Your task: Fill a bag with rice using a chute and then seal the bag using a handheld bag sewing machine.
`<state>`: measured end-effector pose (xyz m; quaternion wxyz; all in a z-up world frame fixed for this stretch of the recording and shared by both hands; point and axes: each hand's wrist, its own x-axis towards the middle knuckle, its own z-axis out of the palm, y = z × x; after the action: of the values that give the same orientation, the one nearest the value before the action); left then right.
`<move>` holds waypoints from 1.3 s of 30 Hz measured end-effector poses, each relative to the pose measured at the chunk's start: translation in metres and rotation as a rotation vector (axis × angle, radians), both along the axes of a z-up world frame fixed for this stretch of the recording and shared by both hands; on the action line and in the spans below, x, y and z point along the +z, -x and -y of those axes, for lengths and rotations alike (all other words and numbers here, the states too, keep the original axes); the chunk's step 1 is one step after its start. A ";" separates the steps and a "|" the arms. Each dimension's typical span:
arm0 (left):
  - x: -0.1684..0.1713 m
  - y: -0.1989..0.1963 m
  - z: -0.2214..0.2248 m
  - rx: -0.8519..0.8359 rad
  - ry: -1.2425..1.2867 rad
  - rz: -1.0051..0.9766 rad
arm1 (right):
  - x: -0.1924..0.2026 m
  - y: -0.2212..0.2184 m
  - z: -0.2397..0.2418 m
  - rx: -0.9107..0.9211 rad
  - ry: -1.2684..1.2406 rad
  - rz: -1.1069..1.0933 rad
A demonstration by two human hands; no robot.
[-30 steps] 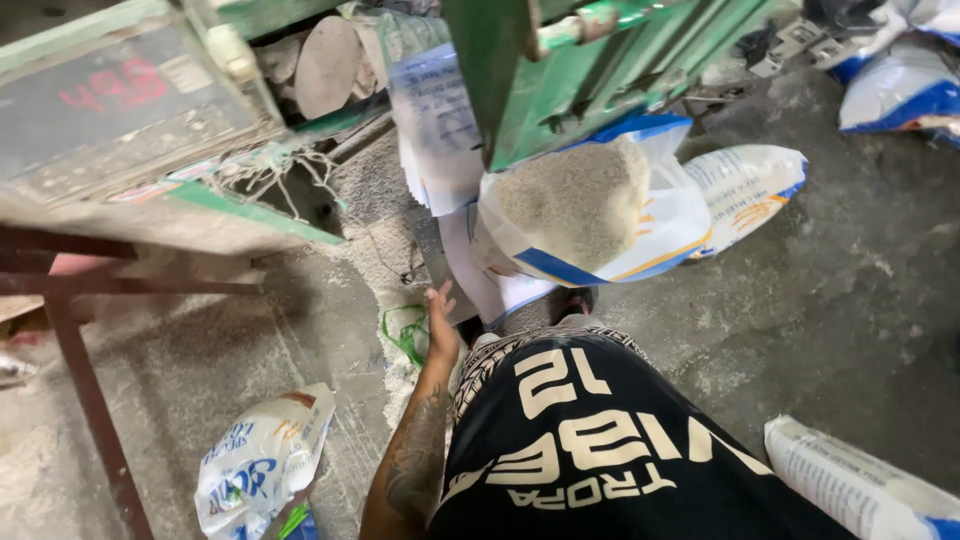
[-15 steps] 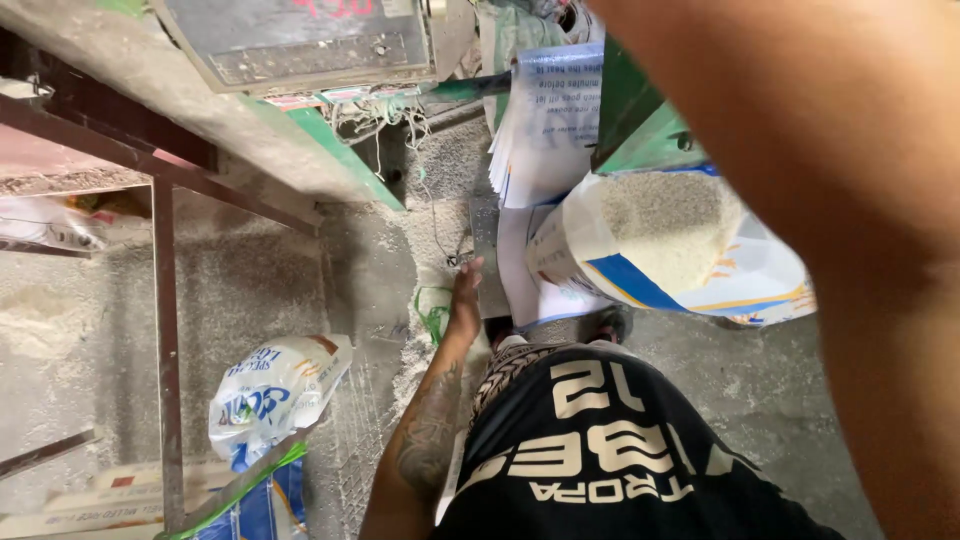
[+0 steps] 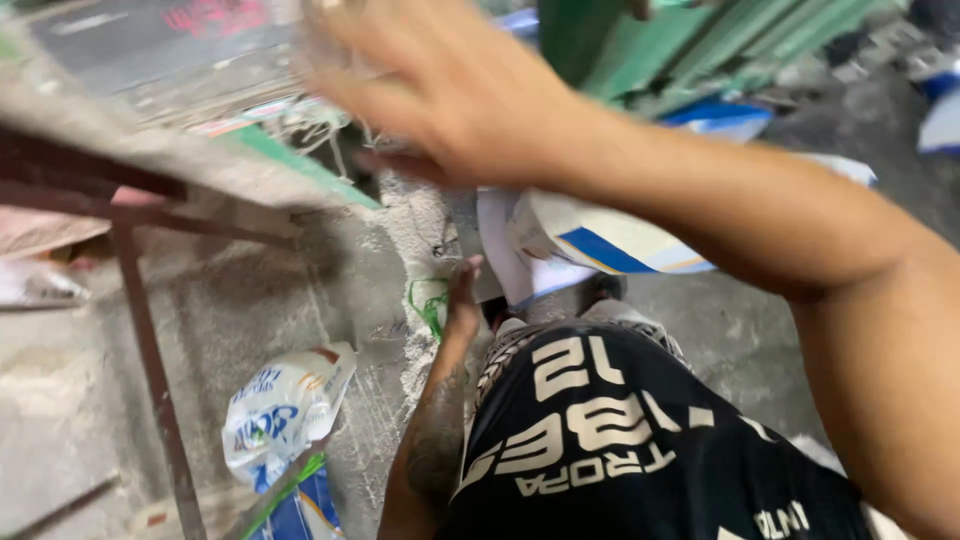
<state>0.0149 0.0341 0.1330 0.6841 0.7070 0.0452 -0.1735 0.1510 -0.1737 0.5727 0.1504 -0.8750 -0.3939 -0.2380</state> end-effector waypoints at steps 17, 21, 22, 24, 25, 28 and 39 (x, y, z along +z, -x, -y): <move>0.119 -0.116 0.091 -0.580 -1.304 0.736 | -0.265 0.083 0.329 -0.977 0.109 -1.035; 0.171 -0.050 0.103 -0.472 -1.113 0.262 | -0.338 0.120 0.385 -0.832 0.166 -1.017; 0.169 -0.038 0.097 -0.509 -1.123 0.091 | -0.337 0.135 0.386 -0.768 0.173 -1.043; 0.138 -0.026 0.057 -0.545 -1.134 -0.080 | -0.309 0.147 0.385 -0.704 0.174 -1.071; 0.110 -0.024 0.022 -0.430 -0.816 -0.135 | -0.283 0.146 0.382 -0.698 0.191 -1.144; 0.142 -0.029 0.014 -0.546 -0.905 -0.105 | -0.262 0.164 0.378 -0.664 0.264 -1.277; 0.216 -0.028 0.084 -0.515 -0.928 -0.066 | -0.173 0.162 0.337 -0.372 -0.220 -1.002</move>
<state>0.0427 -0.0497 0.3494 0.2329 0.9176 -0.0363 -0.3200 -0.0109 -0.5108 0.3997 0.3659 -0.9152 -0.0854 0.1458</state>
